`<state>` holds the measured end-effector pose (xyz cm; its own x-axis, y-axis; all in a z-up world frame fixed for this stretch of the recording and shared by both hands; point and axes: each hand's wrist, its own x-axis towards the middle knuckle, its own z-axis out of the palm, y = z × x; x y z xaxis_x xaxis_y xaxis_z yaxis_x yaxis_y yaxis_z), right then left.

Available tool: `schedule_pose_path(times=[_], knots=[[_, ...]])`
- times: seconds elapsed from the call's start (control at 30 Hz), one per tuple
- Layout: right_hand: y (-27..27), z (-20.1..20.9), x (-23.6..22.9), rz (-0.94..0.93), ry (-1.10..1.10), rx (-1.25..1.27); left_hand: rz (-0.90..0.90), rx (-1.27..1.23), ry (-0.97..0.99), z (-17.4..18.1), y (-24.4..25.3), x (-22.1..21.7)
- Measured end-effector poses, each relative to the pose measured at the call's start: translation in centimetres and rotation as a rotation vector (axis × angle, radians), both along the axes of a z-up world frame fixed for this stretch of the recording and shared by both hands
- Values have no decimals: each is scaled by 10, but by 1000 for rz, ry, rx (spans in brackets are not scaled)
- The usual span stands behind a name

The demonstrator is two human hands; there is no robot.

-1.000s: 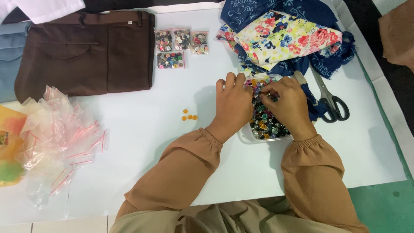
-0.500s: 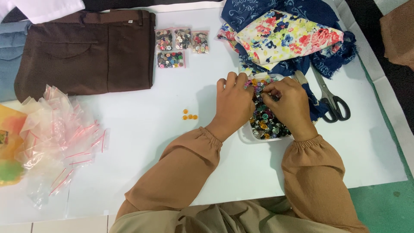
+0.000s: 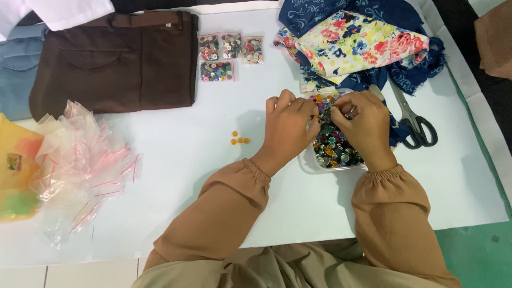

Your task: Sorting small colorful buttons and placing them into plastic bags

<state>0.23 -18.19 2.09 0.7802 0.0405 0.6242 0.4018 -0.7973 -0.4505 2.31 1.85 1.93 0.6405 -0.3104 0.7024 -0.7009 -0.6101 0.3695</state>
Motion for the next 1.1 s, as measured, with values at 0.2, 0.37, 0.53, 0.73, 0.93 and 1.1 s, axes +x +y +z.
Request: schedule_pose_path(times=[0.2, 0.37, 0.53, 0.73, 0.93, 1.1], knots=[[25, 22, -11, 30, -177, -23, 56, -55, -27, -2, 75, -25], [87, 40, -36, 13, -422, -322, 197, -99, 98, -7, 153, -38], [149, 12, -43, 225, -408, -349, 275, -53, 317, -10, 188, -49], [165, -21, -28, 375, 15, -199, 216, -61, 387, -16, 176, -53], [167, -28, -34, 271, -80, -395, 216, 79, 259, -26, 172, -54], [142, 24, -38, 202, 69, -391, 255, 181, 98, -27, 171, -54]])
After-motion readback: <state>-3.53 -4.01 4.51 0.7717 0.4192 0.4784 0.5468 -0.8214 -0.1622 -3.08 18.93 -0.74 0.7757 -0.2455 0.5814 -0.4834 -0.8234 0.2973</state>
